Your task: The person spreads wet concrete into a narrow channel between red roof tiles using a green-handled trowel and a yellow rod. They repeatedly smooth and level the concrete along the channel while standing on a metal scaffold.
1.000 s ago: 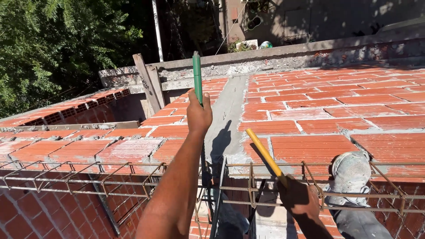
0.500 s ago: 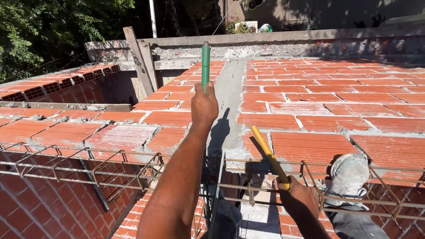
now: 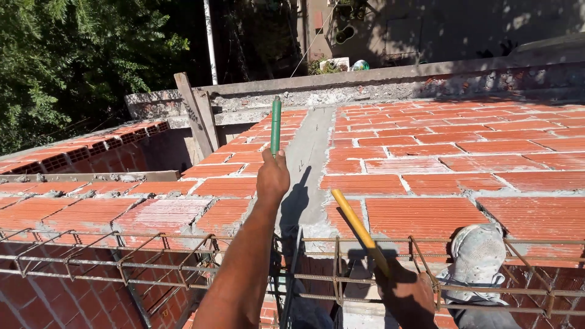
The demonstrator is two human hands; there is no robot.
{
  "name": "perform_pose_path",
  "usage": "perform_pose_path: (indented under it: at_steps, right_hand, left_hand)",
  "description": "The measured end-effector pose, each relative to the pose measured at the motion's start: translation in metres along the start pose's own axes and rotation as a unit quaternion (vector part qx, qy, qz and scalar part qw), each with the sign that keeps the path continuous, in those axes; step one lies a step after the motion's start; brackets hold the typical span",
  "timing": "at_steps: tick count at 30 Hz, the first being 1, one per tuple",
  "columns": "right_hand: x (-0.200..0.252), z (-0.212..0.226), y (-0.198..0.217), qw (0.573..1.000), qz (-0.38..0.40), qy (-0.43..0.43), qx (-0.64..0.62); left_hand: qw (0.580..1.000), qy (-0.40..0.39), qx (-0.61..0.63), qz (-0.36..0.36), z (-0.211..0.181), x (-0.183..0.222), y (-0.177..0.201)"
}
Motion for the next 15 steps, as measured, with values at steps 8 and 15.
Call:
perform_pose_path:
  at_steps: [8, 15]
  right_hand:
    - [-0.040, -0.041, -0.039, 0.981, 0.029, 0.151, -0.121]
    - [0.034, 0.006, 0.005, 0.996, 0.036, -0.002, 0.086]
  left_hand:
    - [0.994, 0.030, -0.043, 0.096, 0.012, 0.048, -0.032]
    - [0.989, 0.060, -0.019, 0.132, 0.007, 0.043, -0.027]
Point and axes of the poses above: each hand's wrist, its own x-axis away from the middle knuckle, its own y-axis out of the back of the hand, z = x × y, the point moved 1 cm from there along -x, towards the middle knuckle, and after that the axes turned 11 degrees about z, right-handed, at the moved point
